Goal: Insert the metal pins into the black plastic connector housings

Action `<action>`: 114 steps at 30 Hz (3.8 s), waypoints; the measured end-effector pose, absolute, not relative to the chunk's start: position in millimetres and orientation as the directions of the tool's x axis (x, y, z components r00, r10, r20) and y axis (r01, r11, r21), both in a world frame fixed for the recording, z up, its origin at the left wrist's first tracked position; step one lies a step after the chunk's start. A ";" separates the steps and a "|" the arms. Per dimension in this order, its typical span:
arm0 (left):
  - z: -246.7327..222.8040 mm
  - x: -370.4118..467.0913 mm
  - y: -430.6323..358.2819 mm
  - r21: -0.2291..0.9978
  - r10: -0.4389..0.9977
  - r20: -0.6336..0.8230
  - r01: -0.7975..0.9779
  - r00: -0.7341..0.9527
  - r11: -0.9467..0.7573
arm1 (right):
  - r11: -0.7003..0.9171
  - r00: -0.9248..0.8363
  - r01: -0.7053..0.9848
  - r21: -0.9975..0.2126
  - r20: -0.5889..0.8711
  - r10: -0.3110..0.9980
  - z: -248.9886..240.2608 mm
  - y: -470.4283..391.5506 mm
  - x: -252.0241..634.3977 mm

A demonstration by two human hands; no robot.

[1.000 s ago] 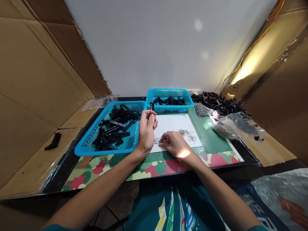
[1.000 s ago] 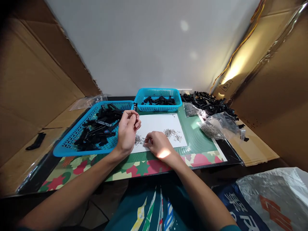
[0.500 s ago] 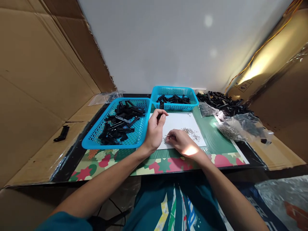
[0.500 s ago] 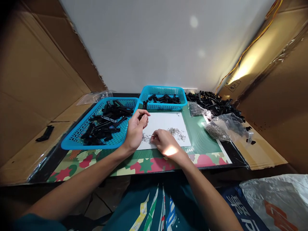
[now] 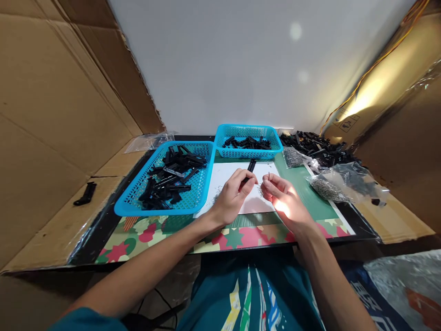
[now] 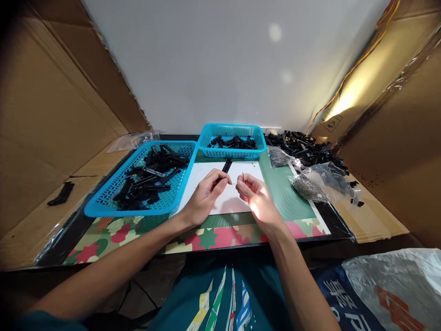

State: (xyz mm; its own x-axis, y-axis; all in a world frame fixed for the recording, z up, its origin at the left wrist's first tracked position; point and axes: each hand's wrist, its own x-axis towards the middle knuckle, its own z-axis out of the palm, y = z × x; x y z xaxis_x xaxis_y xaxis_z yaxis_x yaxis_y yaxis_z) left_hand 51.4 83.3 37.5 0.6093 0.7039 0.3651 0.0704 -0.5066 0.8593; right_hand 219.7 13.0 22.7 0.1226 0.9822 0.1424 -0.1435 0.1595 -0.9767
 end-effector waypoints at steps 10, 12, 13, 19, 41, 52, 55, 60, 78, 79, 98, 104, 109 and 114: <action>29.0 51.9 78.2 0.717 0.578 0.439 0.120 0.687 -0.687 | 0.223 0.240 0.040 -0.974 0.226 0.944 15.3 3.2 208.7; 31.8 51.4 76.6 0.724 0.569 0.423 0.114 0.705 -0.680 | 0.258 0.269 0.172 -0.951 0.297 0.916 17.5 -1.6 210.5; 33.9 51.0 75.5 0.732 0.564 0.413 0.108 0.714 -0.673 | 0.275 0.281 0.223 -0.935 0.332 0.900 18.9 -4.6 211.7; 40.6 47.6 72.1 0.830 0.519 0.357 -0.009 0.777 -0.557 | 0.350 0.382 0.618 -0.703 0.659 0.648 22.5 -22.7 216.6; 31.5 49.3 66.0 0.926 0.526 0.373 -0.269 0.764 -0.265 | 0.614 0.110 0.688 -0.387 0.892 0.438 15.7 -22.5 211.5; 33.3 46.7 66.6 0.881 0.495 0.430 -0.230 0.755 -0.414 | 0.627 0.112 0.646 -0.436 0.866 0.487 17.5 -25.0 211.8; 32.6 47.7 68.2 0.825 0.472 0.496 -0.226 0.729 -0.518 | 0.639 0.121 0.609 -0.469 0.852 0.509 20.5 -24.3 211.6; 28.3 51.0 72.7 0.810 0.487 0.530 -0.244 0.694 -0.533 | 0.567 0.177 0.566 -0.598 0.760 0.625 28.9 -22.4 210.1; 30.8 52.8 75.9 0.804 0.516 0.355 0.027 0.780 -0.594 | 0.500 -0.206 0.824 -0.265 0.683 0.701 23.9 -30.6 262.4; 28.9 52.3 77.2 0.751 0.507 0.392 0.051 0.767 -0.658 | 0.488 -0.201 0.829 -0.274 0.668 0.716 20.4 -30.1 264.4; 13.8 50.5 79.6 0.572 0.487 0.381 0.214 0.786 -0.792 | 0.399 -0.066 0.717 -0.572 0.514 0.855 5.3 -22.6 268.6; 12.7 52.6 79.2 0.502 0.395 0.399 0.163 0.828 -0.849 | 0.304 0.233 0.658 -0.689 0.570 0.788 10.5 -13.3 247.8; 13.1 53.4 78.1 0.474 0.367 0.413 0.147 0.834 -0.868 | 0.168 0.413 0.301 -0.939 0.287 0.864 14.9 -6.8 231.3; 9.9 53.5 79.2 0.464 0.354 0.423 0.136 0.834 -0.875 | 0.123 0.341 0.291 -0.949 0.223 0.913 12.6 -5.5 229.8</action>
